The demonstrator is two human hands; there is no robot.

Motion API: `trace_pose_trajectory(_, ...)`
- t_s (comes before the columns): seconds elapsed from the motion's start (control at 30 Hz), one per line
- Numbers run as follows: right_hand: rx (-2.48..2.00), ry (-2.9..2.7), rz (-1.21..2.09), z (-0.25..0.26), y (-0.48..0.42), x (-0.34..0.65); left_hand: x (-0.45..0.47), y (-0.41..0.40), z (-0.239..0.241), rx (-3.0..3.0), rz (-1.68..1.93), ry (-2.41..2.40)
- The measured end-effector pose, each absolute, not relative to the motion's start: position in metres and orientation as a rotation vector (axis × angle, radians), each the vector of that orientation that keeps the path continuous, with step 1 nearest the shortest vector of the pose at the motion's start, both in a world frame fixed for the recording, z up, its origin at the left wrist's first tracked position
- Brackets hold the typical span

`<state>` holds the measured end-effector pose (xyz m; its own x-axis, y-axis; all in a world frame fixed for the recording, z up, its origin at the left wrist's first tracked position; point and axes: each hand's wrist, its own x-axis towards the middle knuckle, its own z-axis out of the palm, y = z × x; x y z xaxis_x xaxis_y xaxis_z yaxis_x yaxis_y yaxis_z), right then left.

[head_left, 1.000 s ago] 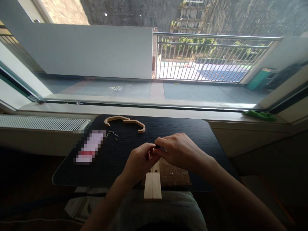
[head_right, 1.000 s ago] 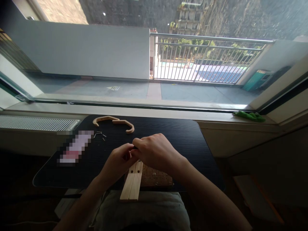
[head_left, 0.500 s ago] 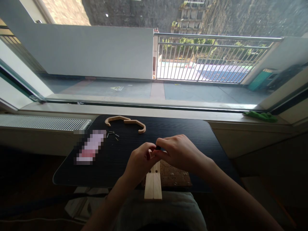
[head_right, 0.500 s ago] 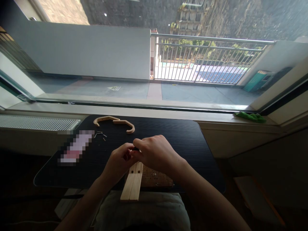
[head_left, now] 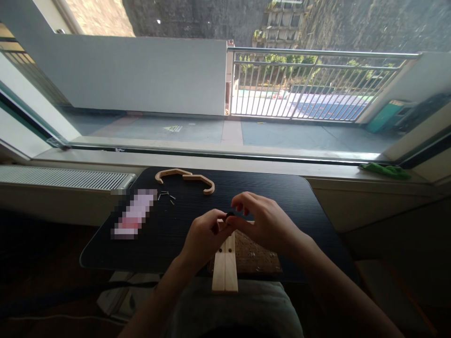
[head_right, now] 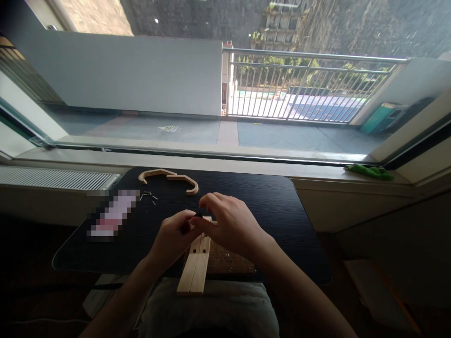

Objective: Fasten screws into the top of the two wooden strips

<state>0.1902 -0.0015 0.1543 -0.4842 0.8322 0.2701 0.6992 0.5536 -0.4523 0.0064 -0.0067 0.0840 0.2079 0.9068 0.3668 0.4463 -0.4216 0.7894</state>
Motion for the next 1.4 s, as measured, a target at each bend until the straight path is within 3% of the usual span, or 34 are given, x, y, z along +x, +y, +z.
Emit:
trace_pose_trajectory(0.23,-0.99,-2.286,0.631,0.149,-0.005,0.191,0.005,-0.006,0.084,1.938,1.116,1.221)
trace_pose_trajectory(0.8,-0.933,-2.379,0.565,0.147,-0.004,0.194,0.004,-0.004,0.081,2.016,1.132,1.037)
trace_pose_trajectory(1.4,-0.993,-2.365,0.559,0.147,-0.004,0.193,0.0,-0.011,0.095,1.986,0.997,1.184)
